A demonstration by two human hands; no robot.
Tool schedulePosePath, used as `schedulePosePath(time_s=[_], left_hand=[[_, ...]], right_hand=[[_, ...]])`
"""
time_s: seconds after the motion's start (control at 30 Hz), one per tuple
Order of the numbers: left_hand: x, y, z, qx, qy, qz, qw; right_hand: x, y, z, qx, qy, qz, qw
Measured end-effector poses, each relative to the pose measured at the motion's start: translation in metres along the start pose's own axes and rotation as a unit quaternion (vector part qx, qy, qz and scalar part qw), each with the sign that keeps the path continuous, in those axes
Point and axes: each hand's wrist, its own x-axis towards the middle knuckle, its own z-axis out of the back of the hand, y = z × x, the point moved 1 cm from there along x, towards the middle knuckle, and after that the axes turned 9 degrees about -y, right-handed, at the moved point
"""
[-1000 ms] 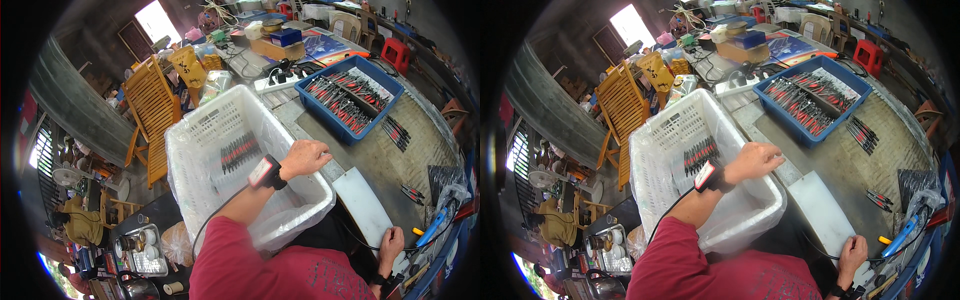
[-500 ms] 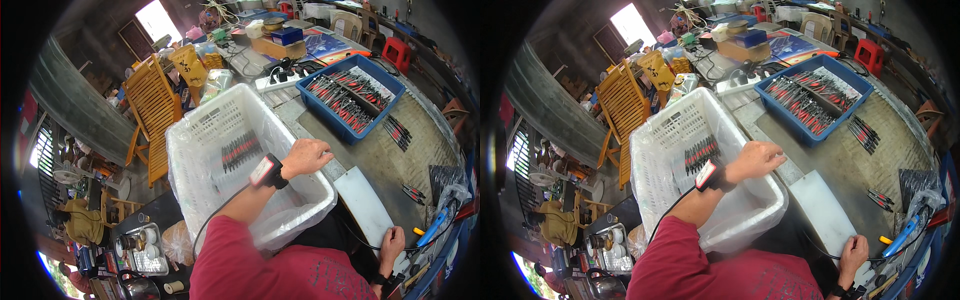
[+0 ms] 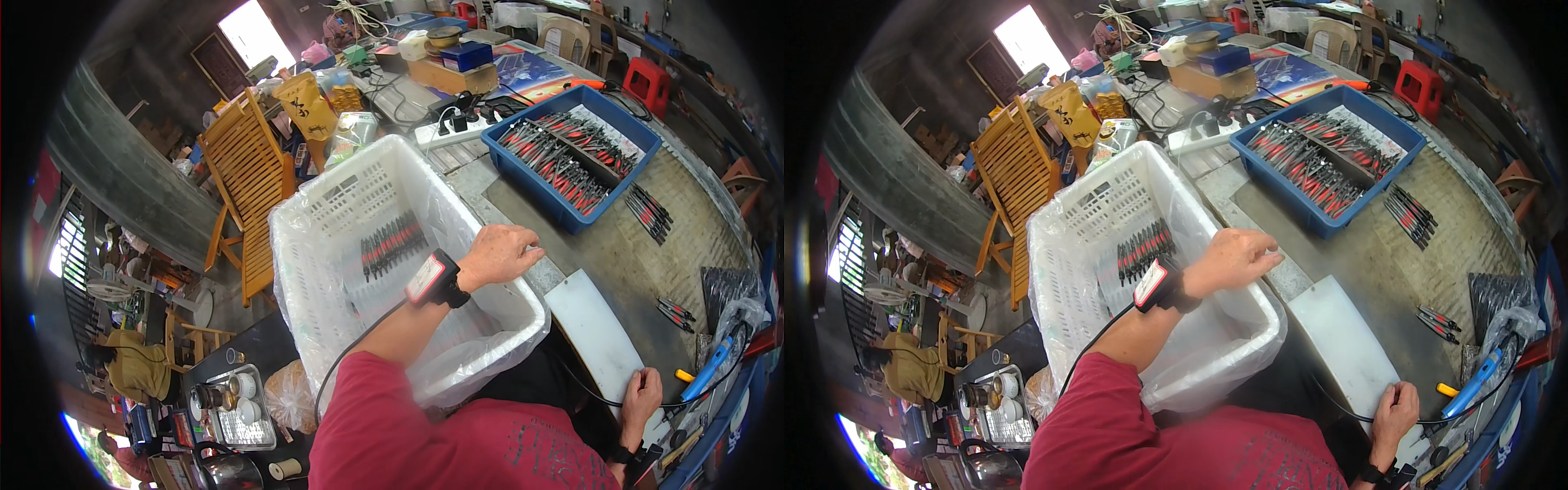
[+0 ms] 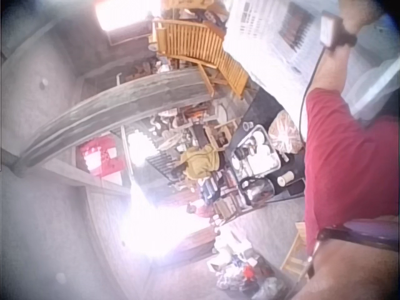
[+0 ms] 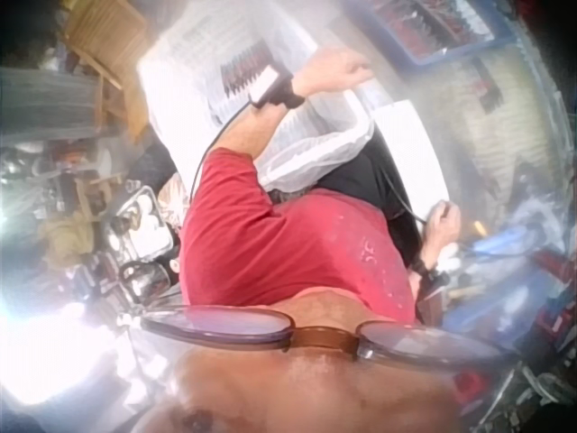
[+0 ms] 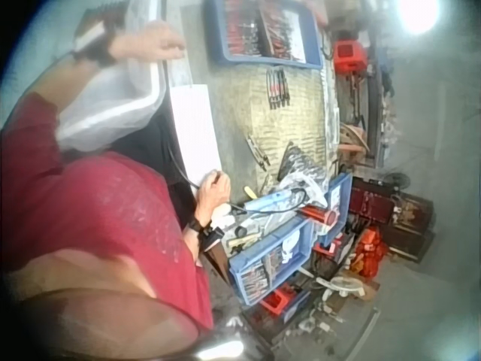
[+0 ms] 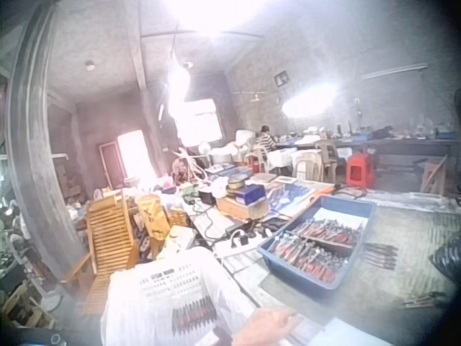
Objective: The person repeatedly picks up small black pens with red accents from a table and places them into a white plastic basket lined with a clear bag. The pens are arranged in neat rows inside the basket.
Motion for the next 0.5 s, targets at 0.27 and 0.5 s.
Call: schedulePosePath(time_s=[0.27, 0.5], left_hand=[[-0.0008, 0.0024, -0.0020, -0.013, -0.027, -0.031, 0.999], [-0.0009, 0.0030, -0.0024, -0.015, -0.020, -0.023, 0.999]], right_hand=[[0.0002, 0.0001, -0.0005, 0.001, -0.002, 0.000, 1.000], [0.0001, 0.0000, -0.0008, 0.002, -0.001, 0.001, 1.000]])
